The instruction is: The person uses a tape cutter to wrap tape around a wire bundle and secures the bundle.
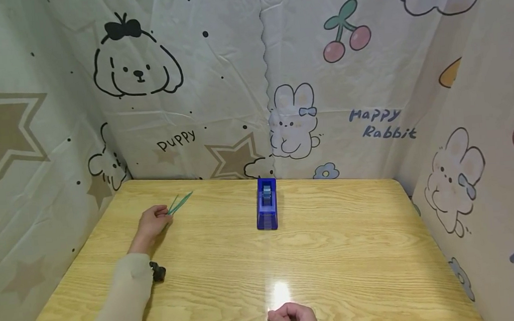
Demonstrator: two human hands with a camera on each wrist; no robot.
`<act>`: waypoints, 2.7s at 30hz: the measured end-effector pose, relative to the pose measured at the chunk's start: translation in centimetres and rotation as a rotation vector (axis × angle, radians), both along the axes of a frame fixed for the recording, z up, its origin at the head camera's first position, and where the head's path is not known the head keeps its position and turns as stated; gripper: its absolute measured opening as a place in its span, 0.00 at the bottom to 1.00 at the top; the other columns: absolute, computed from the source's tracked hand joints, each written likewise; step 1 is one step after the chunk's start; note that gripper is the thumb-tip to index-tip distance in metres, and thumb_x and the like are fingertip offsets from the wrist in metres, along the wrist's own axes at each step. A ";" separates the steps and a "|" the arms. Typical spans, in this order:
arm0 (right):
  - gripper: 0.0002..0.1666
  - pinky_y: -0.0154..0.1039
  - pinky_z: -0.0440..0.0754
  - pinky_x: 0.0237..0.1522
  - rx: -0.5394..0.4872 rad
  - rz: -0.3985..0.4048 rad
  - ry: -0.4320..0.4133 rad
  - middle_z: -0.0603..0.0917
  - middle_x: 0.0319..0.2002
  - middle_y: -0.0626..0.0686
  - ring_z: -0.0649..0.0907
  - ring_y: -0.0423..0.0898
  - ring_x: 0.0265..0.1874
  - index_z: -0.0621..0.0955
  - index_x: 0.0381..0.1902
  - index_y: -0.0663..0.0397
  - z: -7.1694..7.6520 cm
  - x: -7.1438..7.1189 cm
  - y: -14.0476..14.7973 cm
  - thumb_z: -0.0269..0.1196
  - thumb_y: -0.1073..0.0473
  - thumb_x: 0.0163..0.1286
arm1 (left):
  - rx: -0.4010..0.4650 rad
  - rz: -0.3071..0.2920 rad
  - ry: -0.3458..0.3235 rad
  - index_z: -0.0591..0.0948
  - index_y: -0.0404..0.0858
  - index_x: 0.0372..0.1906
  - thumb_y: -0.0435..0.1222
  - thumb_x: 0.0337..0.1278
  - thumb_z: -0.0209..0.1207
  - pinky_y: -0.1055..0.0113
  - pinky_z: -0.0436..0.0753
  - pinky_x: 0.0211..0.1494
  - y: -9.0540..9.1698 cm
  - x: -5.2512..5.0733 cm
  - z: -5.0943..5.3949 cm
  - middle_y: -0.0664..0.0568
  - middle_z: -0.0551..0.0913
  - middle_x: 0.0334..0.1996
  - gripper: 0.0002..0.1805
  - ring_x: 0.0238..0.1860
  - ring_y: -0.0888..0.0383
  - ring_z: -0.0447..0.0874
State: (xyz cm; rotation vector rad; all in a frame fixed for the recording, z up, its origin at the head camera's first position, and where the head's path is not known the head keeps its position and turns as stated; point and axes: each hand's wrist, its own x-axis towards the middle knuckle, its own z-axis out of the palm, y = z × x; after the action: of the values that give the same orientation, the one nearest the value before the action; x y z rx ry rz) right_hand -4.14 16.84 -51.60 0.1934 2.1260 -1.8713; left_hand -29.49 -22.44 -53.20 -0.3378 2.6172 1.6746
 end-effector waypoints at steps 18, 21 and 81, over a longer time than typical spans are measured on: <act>0.21 0.29 0.74 0.29 0.009 -0.004 0.006 0.76 0.18 0.41 0.74 0.35 0.21 0.84 0.35 0.75 0.2 0.1 -0.1 0.70 0.55 0.68 | -0.031 -0.073 0.015 0.73 0.25 0.69 0.20 0.65 0.58 0.50 0.73 0.67 2.1 -0.8 -0.3 0.32 0.77 0.64 0.27 0.62 0.40 0.73; 0.22 0.28 0.74 0.28 0.002 -0.005 0.004 0.75 0.18 0.41 0.74 0.35 0.20 0.84 0.35 0.76 0.3 0.1 -0.1 0.70 0.55 0.67 | -0.029 -0.086 0.014 0.73 0.26 0.70 0.21 0.66 0.59 0.49 0.72 0.68 2.2 -1.0 -0.3 0.32 0.77 0.64 0.28 0.62 0.40 0.72; 0.20 0.29 0.74 0.28 0.007 -0.008 -0.032 0.76 0.19 0.43 0.75 0.37 0.21 0.85 0.35 0.74 -0.3 -0.1 -0.4 0.69 0.56 0.69 | -0.498 -0.327 -0.023 0.81 0.28 0.50 0.30 0.75 0.55 0.50 0.78 0.56 2.7 -1.0 0.4 0.41 0.82 0.41 0.10 0.44 0.48 0.78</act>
State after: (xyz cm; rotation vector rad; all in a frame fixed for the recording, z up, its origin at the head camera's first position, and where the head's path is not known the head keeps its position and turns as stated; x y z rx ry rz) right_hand -4.20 16.45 -51.88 0.2317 2.1136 -1.8531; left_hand -30.50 -19.74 -52.82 0.0706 2.8443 0.9121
